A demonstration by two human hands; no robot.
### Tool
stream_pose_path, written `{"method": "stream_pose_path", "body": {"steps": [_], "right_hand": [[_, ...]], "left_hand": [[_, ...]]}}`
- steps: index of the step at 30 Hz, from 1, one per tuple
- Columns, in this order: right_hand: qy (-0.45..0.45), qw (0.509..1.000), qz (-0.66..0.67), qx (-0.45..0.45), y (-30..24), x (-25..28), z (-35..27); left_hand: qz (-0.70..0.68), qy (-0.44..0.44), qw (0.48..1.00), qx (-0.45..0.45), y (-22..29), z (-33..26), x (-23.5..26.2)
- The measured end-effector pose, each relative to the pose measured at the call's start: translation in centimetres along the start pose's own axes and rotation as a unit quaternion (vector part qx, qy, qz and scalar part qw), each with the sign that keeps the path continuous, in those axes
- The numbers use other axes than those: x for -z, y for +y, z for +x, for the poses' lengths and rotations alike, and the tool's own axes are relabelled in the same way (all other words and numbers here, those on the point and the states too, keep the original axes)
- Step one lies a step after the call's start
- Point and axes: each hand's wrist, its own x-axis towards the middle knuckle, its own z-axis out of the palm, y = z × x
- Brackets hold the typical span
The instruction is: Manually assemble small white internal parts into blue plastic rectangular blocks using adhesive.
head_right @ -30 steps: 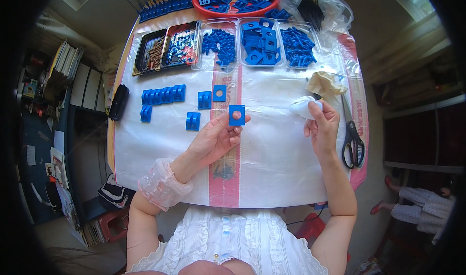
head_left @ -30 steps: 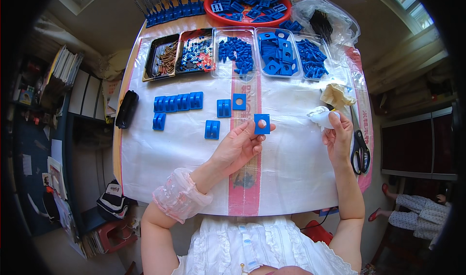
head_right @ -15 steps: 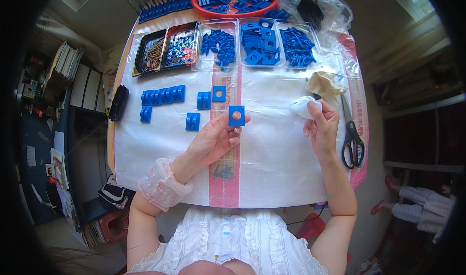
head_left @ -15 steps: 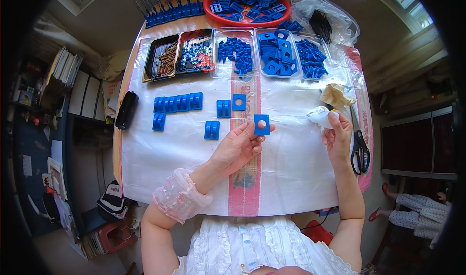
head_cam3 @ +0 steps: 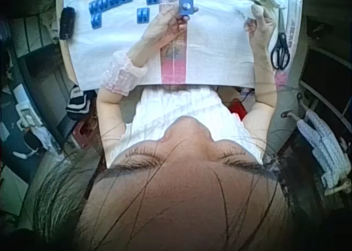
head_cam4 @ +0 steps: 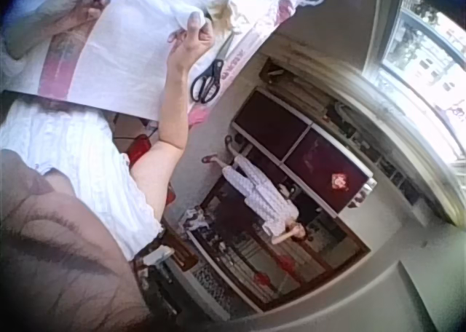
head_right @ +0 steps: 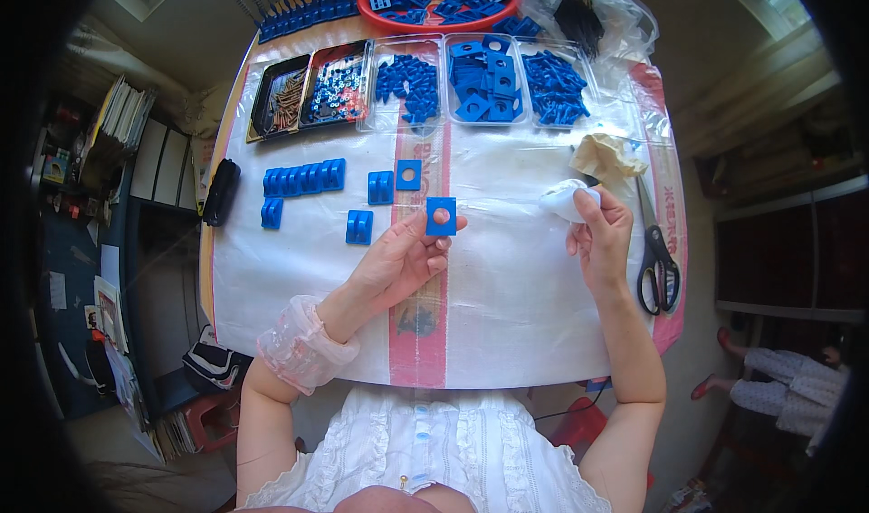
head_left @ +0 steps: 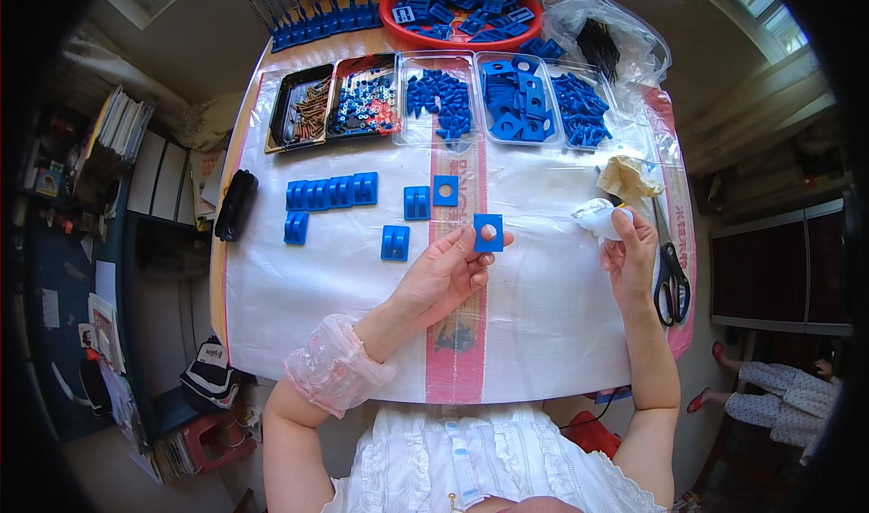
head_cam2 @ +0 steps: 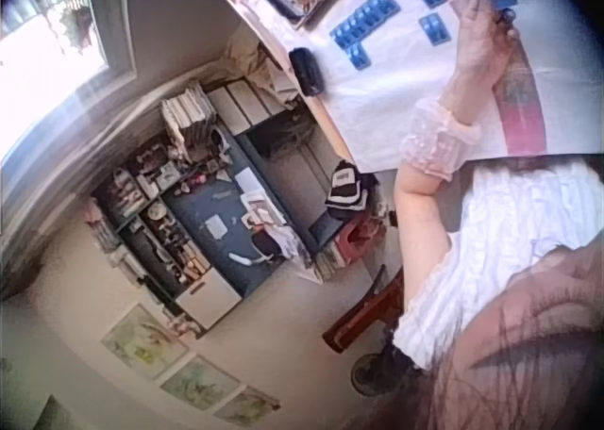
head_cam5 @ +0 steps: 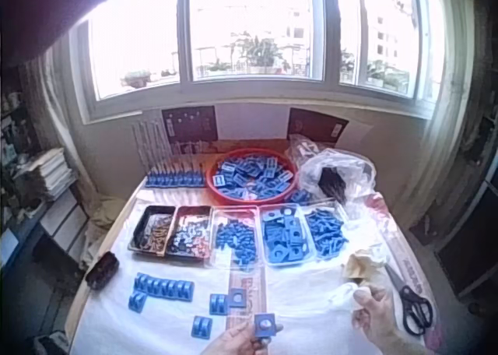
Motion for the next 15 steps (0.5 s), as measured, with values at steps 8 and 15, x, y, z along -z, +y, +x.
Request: {"method": "stream_pose_path", "body": {"steps": [8, 15], "right_hand": [[-0.002, 1.0, 0.011, 0.0, -0.01, 0.1, -0.01], [0.001, 1.0, 0.025, -0.001, -0.14, -0.01, 0.04]], "left_hand": [[0.0, -0.006, 1.0, -0.002, 0.03, -0.01, 0.1], [0.003, -0.004, 1.0, -0.002, 0.03, -0.01, 0.11]]}}
